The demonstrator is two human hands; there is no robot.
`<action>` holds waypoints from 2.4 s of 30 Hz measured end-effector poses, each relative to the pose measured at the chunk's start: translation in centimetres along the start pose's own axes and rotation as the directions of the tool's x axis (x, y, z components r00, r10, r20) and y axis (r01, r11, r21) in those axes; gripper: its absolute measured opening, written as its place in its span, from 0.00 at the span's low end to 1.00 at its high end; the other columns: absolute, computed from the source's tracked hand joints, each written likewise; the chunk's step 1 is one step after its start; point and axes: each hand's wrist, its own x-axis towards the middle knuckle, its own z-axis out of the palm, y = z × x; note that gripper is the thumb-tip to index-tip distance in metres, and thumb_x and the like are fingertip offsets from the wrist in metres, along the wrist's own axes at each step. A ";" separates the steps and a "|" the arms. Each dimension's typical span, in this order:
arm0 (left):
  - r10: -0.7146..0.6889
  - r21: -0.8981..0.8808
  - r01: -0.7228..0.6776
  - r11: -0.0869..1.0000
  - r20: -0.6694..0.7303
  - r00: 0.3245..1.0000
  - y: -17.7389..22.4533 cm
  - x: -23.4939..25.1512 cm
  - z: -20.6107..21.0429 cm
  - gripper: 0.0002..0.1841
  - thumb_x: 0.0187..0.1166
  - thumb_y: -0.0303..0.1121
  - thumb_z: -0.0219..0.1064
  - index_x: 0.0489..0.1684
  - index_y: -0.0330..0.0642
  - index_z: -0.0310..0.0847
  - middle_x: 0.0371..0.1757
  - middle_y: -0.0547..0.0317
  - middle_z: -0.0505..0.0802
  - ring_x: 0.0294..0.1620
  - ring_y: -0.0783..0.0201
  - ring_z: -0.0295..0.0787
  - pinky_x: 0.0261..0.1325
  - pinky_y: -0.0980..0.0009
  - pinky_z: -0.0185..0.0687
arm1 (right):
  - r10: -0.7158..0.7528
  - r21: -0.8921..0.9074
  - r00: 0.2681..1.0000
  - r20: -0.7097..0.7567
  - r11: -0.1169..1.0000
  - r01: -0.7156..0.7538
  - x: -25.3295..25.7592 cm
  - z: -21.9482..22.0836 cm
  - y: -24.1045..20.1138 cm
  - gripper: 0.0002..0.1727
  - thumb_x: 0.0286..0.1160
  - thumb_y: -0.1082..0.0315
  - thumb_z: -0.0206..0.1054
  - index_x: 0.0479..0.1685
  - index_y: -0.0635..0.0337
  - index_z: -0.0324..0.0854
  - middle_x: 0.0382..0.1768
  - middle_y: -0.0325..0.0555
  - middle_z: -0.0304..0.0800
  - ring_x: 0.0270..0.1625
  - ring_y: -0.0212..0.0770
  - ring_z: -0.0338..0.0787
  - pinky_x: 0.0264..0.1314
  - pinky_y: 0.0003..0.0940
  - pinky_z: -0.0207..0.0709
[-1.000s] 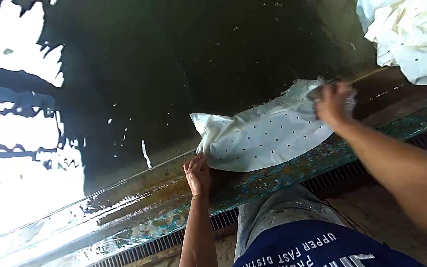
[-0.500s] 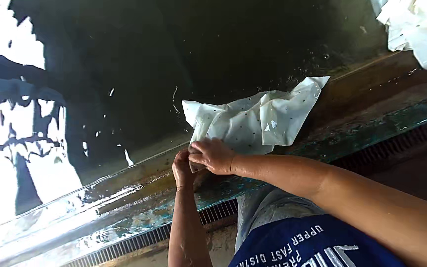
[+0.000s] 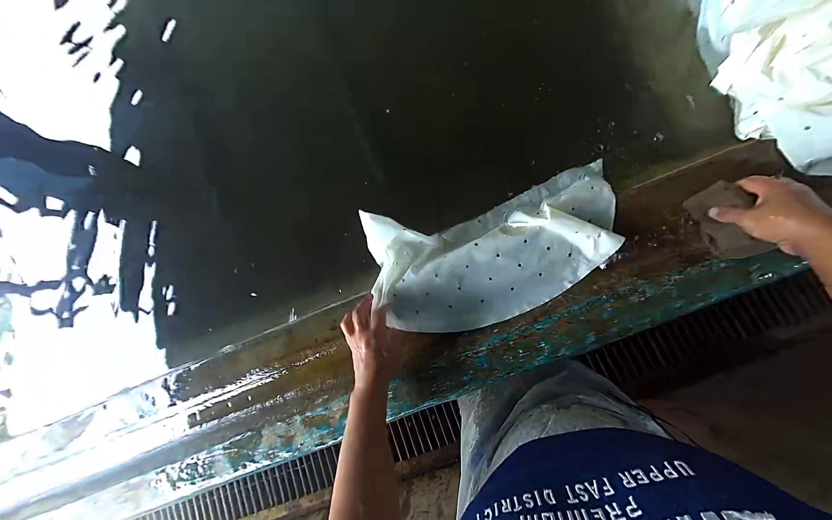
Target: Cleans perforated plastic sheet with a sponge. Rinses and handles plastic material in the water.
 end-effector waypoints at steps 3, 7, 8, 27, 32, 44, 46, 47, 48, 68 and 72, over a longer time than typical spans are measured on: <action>0.197 0.123 -0.213 0.969 0.131 0.972 0.8 -1.0 0.9 0.26 0.65 0.23 0.75 0.69 0.43 0.88 0.87 0.33 0.71 0.89 0.18 0.51 0.84 0.21 0.39 | 0.156 0.570 0.978 0.139 0.795 -0.208 -3.8 0.9 -3.7 0.19 0.88 0.62 0.59 0.72 0.57 0.72 0.51 0.45 0.84 0.47 0.34 0.86 0.51 0.36 0.83; 0.244 0.193 -0.273 0.943 0.159 0.957 1.2 0.4 1.8 0.18 0.79 0.25 0.66 0.67 0.44 0.90 0.82 0.40 0.80 0.89 0.28 0.59 0.85 0.24 0.41 | 0.078 0.640 0.861 0.503 0.636 -0.432 -5.8 6.1 -7.6 0.15 0.90 0.59 0.56 0.64 0.58 0.77 0.41 0.42 0.87 0.38 0.33 0.88 0.43 0.32 0.85; 0.256 0.181 -0.274 0.945 0.115 0.960 0.9 0.7 2.2 0.16 0.81 0.25 0.64 0.63 0.41 0.91 0.78 0.41 0.84 0.87 0.30 0.65 0.85 0.25 0.44 | 0.080 0.619 0.839 0.538 0.638 -0.458 -5.7 7.6 -8.2 0.16 0.89 0.59 0.58 0.65 0.59 0.76 0.42 0.44 0.87 0.40 0.34 0.88 0.44 0.33 0.84; 0.250 0.047 -0.246 0.968 -0.099 0.963 6.2 -9.0 2.5 0.13 0.79 0.22 0.62 0.46 0.39 0.96 0.55 0.50 0.98 0.61 0.45 0.95 0.73 0.31 0.71 | 0.238 0.595 0.953 0.188 0.744 -0.304 -5.0 13.6 -9.2 0.34 0.67 0.72 0.80 0.75 0.71 0.74 0.72 0.70 0.78 0.75 0.63 0.78 0.75 0.64 0.71; 0.268 0.080 -0.261 0.962 -0.090 0.959 6.4 -9.0 1.0 0.13 0.77 0.21 0.62 0.43 0.38 0.96 0.53 0.51 0.98 0.59 0.46 0.95 0.74 0.29 0.69 | 0.079 0.526 0.982 0.173 0.836 -0.160 -6.5 8.0 -8.0 0.25 0.73 0.72 0.74 0.71 0.68 0.78 0.63 0.68 0.84 0.63 0.60 0.85 0.66 0.62 0.76; -0.044 0.228 -0.017 0.974 0.259 0.965 9.6 -1.8 2.1 0.32 0.85 0.47 0.62 0.89 0.46 0.68 0.93 0.45 0.63 0.94 0.26 0.42 0.83 0.19 0.30 | -0.628 -0.145 0.774 0.086 0.760 0.633 -13.9 11.3 -13.5 0.31 0.69 0.60 0.80 0.74 0.59 0.81 0.76 0.75 0.72 0.73 0.78 0.77 0.66 0.75 0.74; -0.194 0.345 0.083 0.935 0.301 0.934 8.7 -0.8 4.2 0.33 0.88 0.46 0.54 0.94 0.52 0.58 0.97 0.54 0.55 0.96 0.30 0.32 0.82 0.18 0.27 | -0.749 -0.016 0.604 0.272 0.624 0.781 -15.0 18.4 -14.7 0.29 0.75 0.62 0.73 0.78 0.53 0.79 0.82 0.69 0.70 0.77 0.73 0.76 0.70 0.72 0.72; -0.194 0.341 0.093 0.936 0.275 0.942 8.2 -0.8 4.7 0.32 0.86 0.43 0.55 0.93 0.51 0.60 0.96 0.55 0.58 0.96 0.31 0.34 0.82 0.18 0.29 | -0.749 0.024 0.558 0.357 0.604 0.796 -14.6 20.2 -14.6 0.27 0.79 0.68 0.67 0.80 0.51 0.78 0.83 0.66 0.69 0.79 0.71 0.74 0.73 0.71 0.69; -0.182 0.338 0.089 0.937 0.253 0.950 7.6 -1.0 4.9 0.31 0.87 0.44 0.52 0.92 0.51 0.62 0.96 0.56 0.60 0.96 0.32 0.37 0.82 0.19 0.30 | -0.755 0.021 0.565 0.334 0.605 0.796 -13.3 20.9 -13.7 0.26 0.77 0.72 0.66 0.77 0.51 0.81 0.80 0.65 0.75 0.77 0.70 0.78 0.72 0.71 0.71; -0.092 0.247 0.055 0.967 0.141 0.986 6.2 -1.8 5.5 0.32 0.84 0.47 0.49 0.88 0.46 0.69 0.92 0.53 0.68 0.94 0.29 0.46 0.83 0.22 0.39 | -0.549 -0.140 0.724 0.418 0.748 0.649 -1.1 17.0 -14.7 0.16 0.80 0.62 0.70 0.62 0.55 0.89 0.69 0.67 0.82 0.72 0.68 0.81 0.68 0.69 0.78; -0.084 0.248 0.050 0.968 0.128 0.988 6.2 -1.8 5.5 0.32 0.83 0.46 0.50 0.87 0.46 0.70 0.92 0.54 0.68 0.93 0.29 0.48 0.83 0.23 0.41 | -0.077 -0.445 0.940 0.332 0.866 0.229 9.9 8.5 -10.5 0.23 0.82 0.58 0.67 0.62 0.72 0.85 0.68 0.77 0.82 0.75 0.77 0.77 0.72 0.80 0.66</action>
